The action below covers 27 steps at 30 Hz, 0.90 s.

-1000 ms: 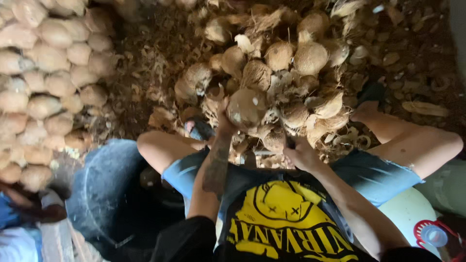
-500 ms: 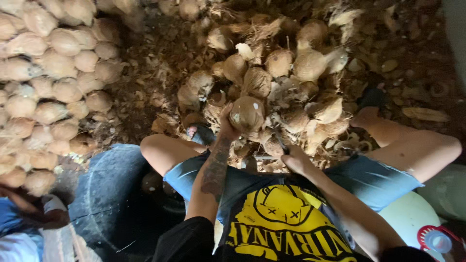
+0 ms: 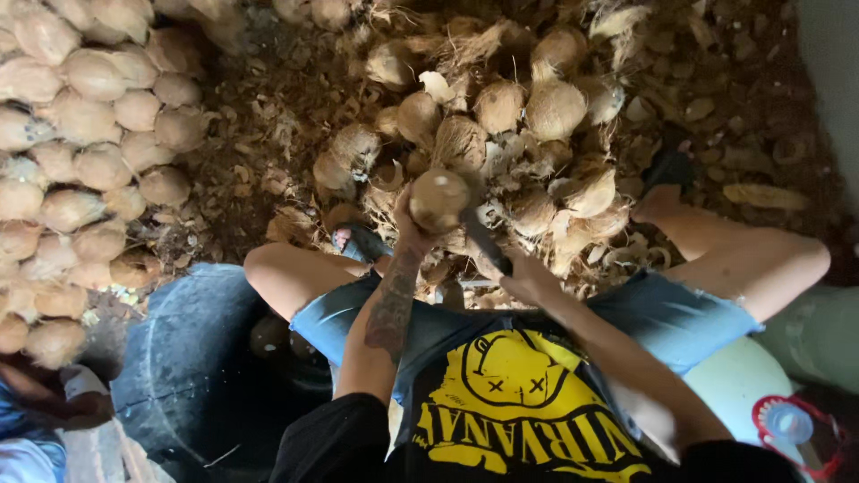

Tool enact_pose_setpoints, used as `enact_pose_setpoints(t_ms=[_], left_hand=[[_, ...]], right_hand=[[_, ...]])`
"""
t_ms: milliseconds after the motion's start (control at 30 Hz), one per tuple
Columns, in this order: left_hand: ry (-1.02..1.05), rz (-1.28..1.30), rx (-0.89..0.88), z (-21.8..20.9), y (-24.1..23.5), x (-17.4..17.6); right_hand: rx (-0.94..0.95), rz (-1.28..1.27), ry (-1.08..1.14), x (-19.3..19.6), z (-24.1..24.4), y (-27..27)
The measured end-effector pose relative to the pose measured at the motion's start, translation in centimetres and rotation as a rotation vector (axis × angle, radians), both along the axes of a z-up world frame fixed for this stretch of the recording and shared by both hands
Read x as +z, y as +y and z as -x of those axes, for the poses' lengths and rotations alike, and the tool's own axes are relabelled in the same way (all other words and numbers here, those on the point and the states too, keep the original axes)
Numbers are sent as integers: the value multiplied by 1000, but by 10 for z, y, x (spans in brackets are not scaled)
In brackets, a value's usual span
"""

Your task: The person sits on the ground and uses a large knife to peel the husk off a coconut. They rotate the coconut to remove the fibrous outer layer and then place the peeled coconut into a black bucket.

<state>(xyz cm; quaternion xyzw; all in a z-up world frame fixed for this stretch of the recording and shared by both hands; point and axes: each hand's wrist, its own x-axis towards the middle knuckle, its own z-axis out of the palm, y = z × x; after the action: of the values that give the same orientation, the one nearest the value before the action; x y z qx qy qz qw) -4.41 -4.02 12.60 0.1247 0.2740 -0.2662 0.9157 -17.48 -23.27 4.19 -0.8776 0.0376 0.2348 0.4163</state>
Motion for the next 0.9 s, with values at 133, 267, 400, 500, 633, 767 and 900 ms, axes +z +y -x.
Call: enact_pose_setpoints(t_ms=[133,267,400,500,633,767,900], left_hand=[[-28,-195,65,-12,5,-30],[21,-175,-36,-19,24,-79],[29,-115,-16,-11,18,-71],[71,-95,10,-17,21,-112],[2,-74,4,-13,13,-86],[19,-165,42,-26,32,-100],[54,-329,-71,-23,26,-119]], right_hand=[[-185,-60,307,12,-4,-2],[-271,-230,-260,48,1,-2],[-187,-802,-106,104,-20,-21],[-171,-508,-27,51,-6,-11],[-128,-75,190,51,-3,3],[-363,-214,165,35,-3,-13],[-322,-453,-230,64,-7,-21]])
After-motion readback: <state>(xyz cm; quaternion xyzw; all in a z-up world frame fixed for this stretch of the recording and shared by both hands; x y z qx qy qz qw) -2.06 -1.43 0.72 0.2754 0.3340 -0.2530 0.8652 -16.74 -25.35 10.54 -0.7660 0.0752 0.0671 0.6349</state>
